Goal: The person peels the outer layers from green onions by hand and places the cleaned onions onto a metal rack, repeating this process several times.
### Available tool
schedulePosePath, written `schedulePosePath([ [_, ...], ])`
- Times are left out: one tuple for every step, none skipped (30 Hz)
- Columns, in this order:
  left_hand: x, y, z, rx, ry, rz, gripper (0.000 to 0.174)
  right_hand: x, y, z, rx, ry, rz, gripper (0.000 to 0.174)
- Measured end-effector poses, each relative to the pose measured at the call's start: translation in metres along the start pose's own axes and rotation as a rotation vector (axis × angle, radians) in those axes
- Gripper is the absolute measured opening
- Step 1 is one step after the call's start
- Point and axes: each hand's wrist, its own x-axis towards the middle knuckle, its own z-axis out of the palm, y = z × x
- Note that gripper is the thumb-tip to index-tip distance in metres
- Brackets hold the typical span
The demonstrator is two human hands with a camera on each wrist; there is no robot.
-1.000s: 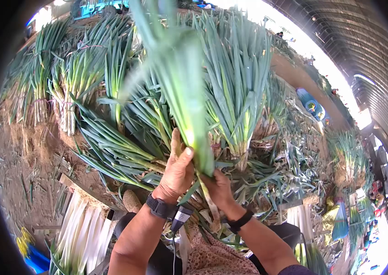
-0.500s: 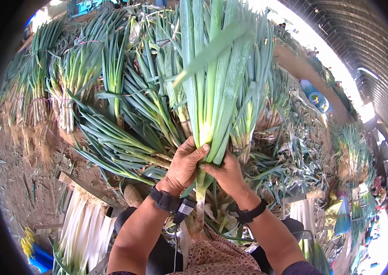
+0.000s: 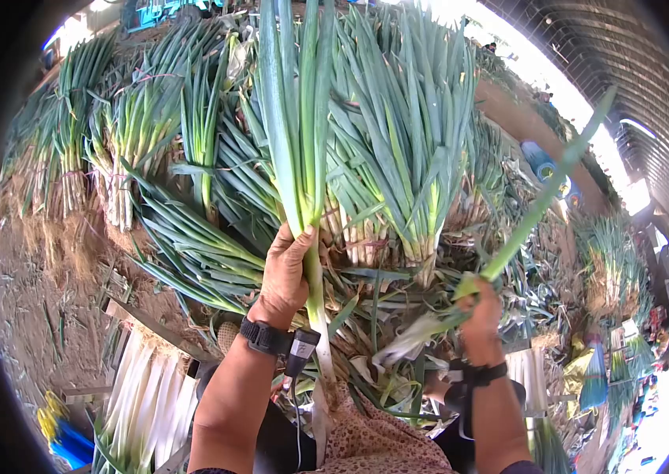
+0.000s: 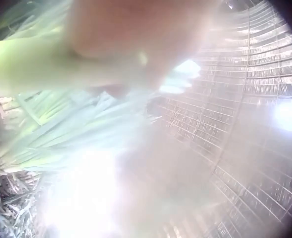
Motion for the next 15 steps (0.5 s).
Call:
schedulePosePath([
  [-0.001, 0.004, -0.001, -0.008, -0.015, -0.045, 0.03, 0.021, 0.0, -0.028, -0.24, 0.289, -0.046, 0.047],
  [-0.003, 0.005, 0.0, -0.015, -0.032, -0.099, 0.035, 0.042, 0.023, -0.065, -0.523, 0.387, -0.201, 0.05],
  [-0.006, 0.005, 0.002, -0.022, -0.058, -0.137, 0.039, 0.062, 0.056, -0.106, -0.808, 0.487, -0.356, 0.054],
  [-0.008, 0.003, 0.006, -0.03, -0.086, -0.169, 0.043, 0.065, 0.063, -0.106, -0.934, 0.486, -0.364, 0.057],
  [-0.007, 0.001, 0.009, -0.039, -0.109, -0.197, 0.046, 0.066, 0.07, -0.104, -1.059, 0.488, -0.375, 0.06],
  [-0.008, -0.005, 0.012, -0.051, -0.146, -0.2, 0.052, 0.039, 0.066, -0.063, -1.023, 0.404, -0.22, 0.063],
  [-0.008, -0.012, 0.012, -0.084, -0.158, -0.223, 0.053, -0.008, 0.028, 0.019, -0.93, 0.183, -0.029, 0.056],
  [-0.008, -0.017, 0.014, -0.098, -0.151, -0.219, 0.053, -0.009, 0.041, 0.036, -0.97, -0.14, -0.121, 0.042],
  [-0.008, -0.021, 0.016, -0.112, -0.143, -0.214, 0.053, -0.035, 0.037, 0.082, -0.644, -0.182, 0.016, 0.03],
  [-0.007, -0.025, 0.015, -0.127, -0.146, -0.227, 0.052, -0.042, 0.042, 0.107, -0.631, -0.379, -0.049, 0.031],
  [-0.006, -0.029, 0.013, -0.143, -0.148, -0.238, 0.051, -0.044, 0.049, 0.12, -0.602, -0.49, -0.061, 0.031],
  [-0.005, -0.03, 0.012, -0.163, -0.148, -0.242, 0.05, -0.048, 0.056, 0.133, -0.567, -0.601, -0.069, 0.031],
  [-0.005, -0.029, 0.011, -0.165, -0.148, -0.244, 0.049, -0.049, 0.063, 0.142, -0.52, -0.627, -0.023, 0.03],
  [-0.004, -0.028, 0.011, -0.169, -0.146, -0.244, 0.048, -0.049, 0.066, 0.147, -0.474, -0.655, 0.024, 0.03],
  [-0.004, -0.026, 0.01, -0.173, -0.143, -0.242, 0.046, -0.049, 0.065, 0.149, -0.492, -0.673, 0.048, 0.03],
])
